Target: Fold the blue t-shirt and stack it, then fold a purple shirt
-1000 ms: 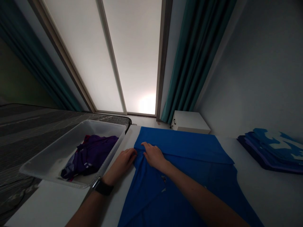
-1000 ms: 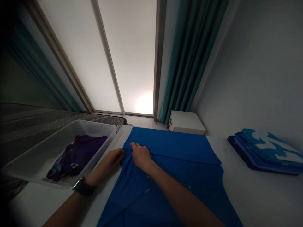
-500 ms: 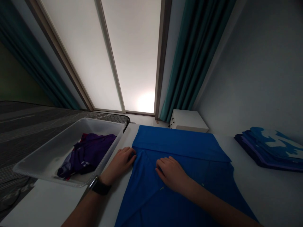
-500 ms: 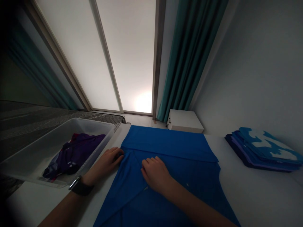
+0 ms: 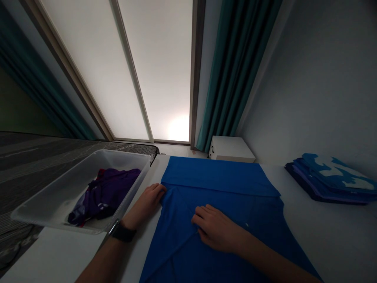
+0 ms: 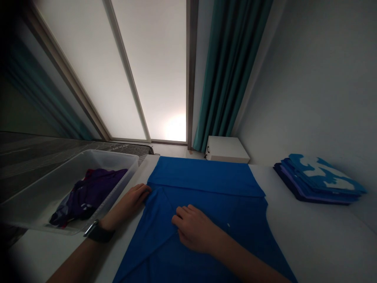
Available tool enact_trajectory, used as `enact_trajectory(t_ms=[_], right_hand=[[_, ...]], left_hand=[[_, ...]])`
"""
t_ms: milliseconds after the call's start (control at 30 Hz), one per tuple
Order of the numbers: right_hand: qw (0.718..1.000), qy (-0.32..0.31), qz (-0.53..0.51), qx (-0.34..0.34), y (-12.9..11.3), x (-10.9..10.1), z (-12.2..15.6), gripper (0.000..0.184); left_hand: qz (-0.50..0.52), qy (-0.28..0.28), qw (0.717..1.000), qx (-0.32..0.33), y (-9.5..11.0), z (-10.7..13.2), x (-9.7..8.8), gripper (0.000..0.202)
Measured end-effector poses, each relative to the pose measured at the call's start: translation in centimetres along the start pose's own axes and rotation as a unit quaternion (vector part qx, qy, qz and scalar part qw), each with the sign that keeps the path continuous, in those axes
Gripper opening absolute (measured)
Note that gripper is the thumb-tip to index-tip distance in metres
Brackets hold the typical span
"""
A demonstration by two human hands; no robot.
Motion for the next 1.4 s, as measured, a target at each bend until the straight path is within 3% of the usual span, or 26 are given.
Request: enact_trajectory(t_ms=[167,333,600,800,1000,1167,1267,1400], right_hand=[[0.997,0.002,0.076,-0.019,0.4,0.2,-0.1,0.014],[0.998,0.013,0.063,-0.024,0.3,0.0,0.3,0.011],[0.987,0.029,0.149,-0.055,0.5,0.9,-0.1,0.014],[0.988,0.03,0.146,-0.05,0.5,1.1,0.0,0.013],[0.99,0.042,0.121,-0.051,0.6,1.0,0.1,0.013],[0.992,0.044,0.109,-0.045,0.5,1.3,0.1,0.014],[0.992,0.048,0.104,-0.047,0.5,1.4,0.1,0.015],[0.992,0.052,0.1,-0.049,0.4,1.5,0.2,0.016]], left_hand=[[0.023,0.012,1.0,0.0,-0.4,0.1,0.1,0.026],[0.02,0.011,1.0,0.008,-0.7,0.2,0.2,0.026],[-0.002,0.014,1.0,0.007,-0.5,0.1,0.0,0.026],[-0.085,0.047,0.995,0.007,1.7,1.1,-0.1,0.021],[-0.064,-0.07,0.995,0.021,5.0,5.8,0.1,0.019],[-0.039,-0.179,0.982,0.045,6.5,10.4,0.3,0.012],[-0.047,-0.196,0.978,0.047,6.7,12.0,0.7,0.018],[-0.06,-0.197,0.977,0.045,6.5,13.2,1.0,0.012]])
Point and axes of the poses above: each hand's wrist, its own z-axis away from the middle knuckle, its own x-axis out of the palm, y = z × x, the point moved 1 cm from there along -z, towards the middle knuckle, and after that the axes turned 10 degrees about -y, right-handed, at the moved point
